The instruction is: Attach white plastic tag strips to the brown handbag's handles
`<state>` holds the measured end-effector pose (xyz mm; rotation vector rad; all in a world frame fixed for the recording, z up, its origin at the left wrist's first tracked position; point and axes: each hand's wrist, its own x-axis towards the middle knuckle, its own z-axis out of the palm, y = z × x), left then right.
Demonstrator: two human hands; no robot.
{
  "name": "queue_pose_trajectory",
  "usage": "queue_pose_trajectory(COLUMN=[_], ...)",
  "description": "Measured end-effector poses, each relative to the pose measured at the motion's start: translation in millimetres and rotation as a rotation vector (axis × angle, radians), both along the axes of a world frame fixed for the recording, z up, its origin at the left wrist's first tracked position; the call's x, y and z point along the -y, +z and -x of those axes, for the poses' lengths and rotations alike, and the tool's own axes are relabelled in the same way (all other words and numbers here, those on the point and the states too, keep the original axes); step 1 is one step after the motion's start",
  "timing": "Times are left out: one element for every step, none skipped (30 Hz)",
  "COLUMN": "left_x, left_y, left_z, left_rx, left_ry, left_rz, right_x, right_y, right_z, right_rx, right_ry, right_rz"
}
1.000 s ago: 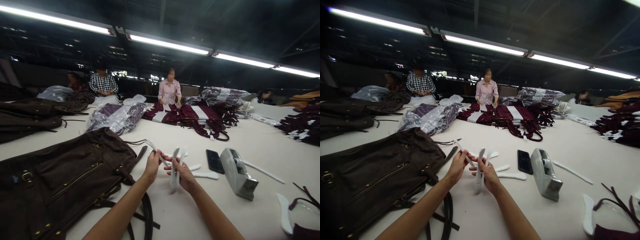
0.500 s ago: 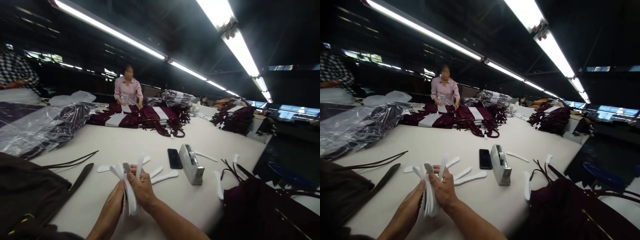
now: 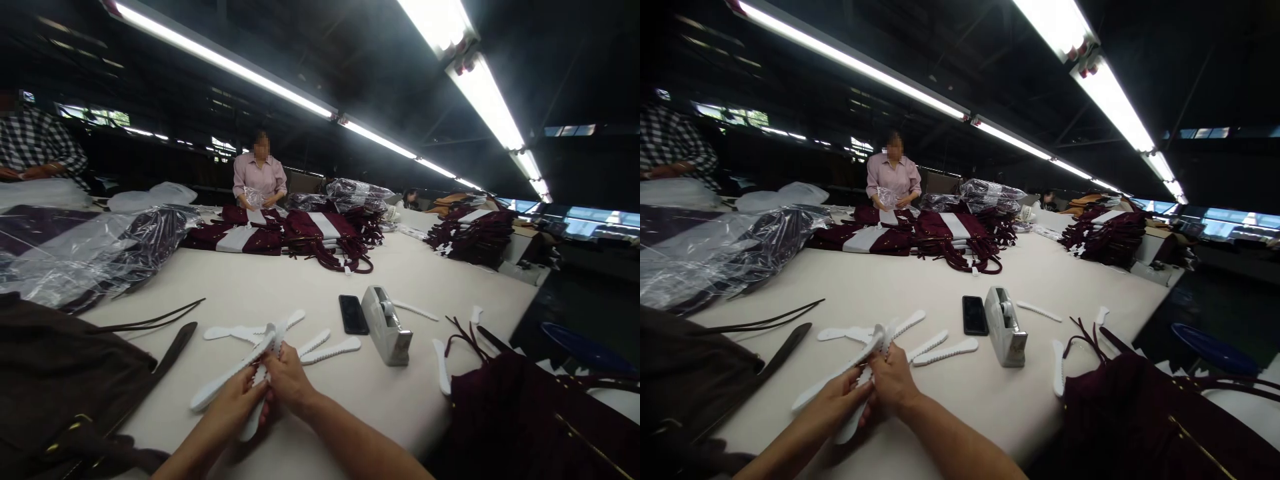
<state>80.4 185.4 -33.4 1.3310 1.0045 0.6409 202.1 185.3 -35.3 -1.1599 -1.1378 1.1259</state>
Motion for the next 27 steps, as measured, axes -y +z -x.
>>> queue_pose_trajectory(left_x=[-3,-6,-8,-8,-9,-8,-7,-5,-3,-1,2,6,9,13,17,20,22,24,25,25,24,23,20,17,14,10,6], left_y=[-2.1,-2.4,-0.9,1.9,5.7,9.8,14.1,18.0,21.7,24.8,27.4,29.5,31.0,31.9,32.2,32.1,31.8,31.5,31.4,31.5,31.7,32.0,32.1,31.9,31.2,30.0,28.6], left_z=[2,4,6,8,10,11,12,13,13,14,14,13,13,12,11,9,8,7,7,6,6,6,7,7,8,9,10], left_rx=[-0.083,-0.149,-0.188,-0.204,-0.203,-0.198,-0.19,-0.181,-0.168,-0.151,-0.131,-0.116,-0.103,-0.095,-0.087,-0.072,-0.053,-0.032,-0.012,0.007,0.026,0.045,0.064,0.079,0.082,0.074,0.062], left_ry=[0.061,0.113,0.132,0.115,0.07,0.028,-0.006,-0.025,-0.033,-0.043,-0.062,-0.084,-0.107,-0.128,-0.137,-0.14,-0.137,-0.134,-0.129,-0.12,-0.099,-0.067,-0.019,0.041,0.099,0.143,0.171], left_rz=[-0.127,-0.255,-0.362,-0.434,-0.466,-0.475,-0.476,-0.48,-0.486,-0.489,-0.489,-0.489,-0.492,-0.494,-0.492,-0.488,-0.481,-0.47,-0.459,-0.453,-0.451,-0.448,-0.446,-0.438,-0.415,-0.377,-0.326], right_x=[0,0,1,1,2,3,4,4,4,4,4,5,6,8,10,12,14,15,16,16,16,15,14,12,11,9,8], right_y=[0.1,0.8,2.0,3.6,5.2,7.0,8.7,10.4,12.2,14.1,16.0,17.9,19.5,20.7,21.2,21.0,19.8,17.9,15.3,12.4,9.6,7.0,5.2,4.2,4.2,5.1,6.7], right_z=[0,0,0,0,0,0,0,0,-1,-1,-2,-2,-2,-1,0,1,3,6,8,10,11,12,12,10,8,5,1], right_rx=[-0.06,-0.113,-0.162,-0.205,-0.246,-0.287,-0.335,-0.395,-0.468,-0.545,-0.619,-0.678,-0.716,-0.737,-0.744,-0.741,-0.73,-0.711,-0.68,-0.64,-0.597,-0.561,-0.547,-0.562,-0.595,-0.629,-0.649], right_ry=[0.031,0.05,0.046,0.025,0.003,-0.007,0.004,0.044,0.107,0.177,0.244,0.31,0.369,0.414,0.443,0.46,0.464,0.459,0.449,0.436,0.415,0.377,0.32,0.254,0.199,0.164,0.158], right_rz=[0.023,0.035,0.042,0.047,0.059,0.073,0.087,0.105,0.123,0.146,0.172,0.196,0.214,0.226,0.241,0.259,0.275,0.289,0.303,0.32,0.331,0.33,0.324,0.314,0.299,0.273,0.238])
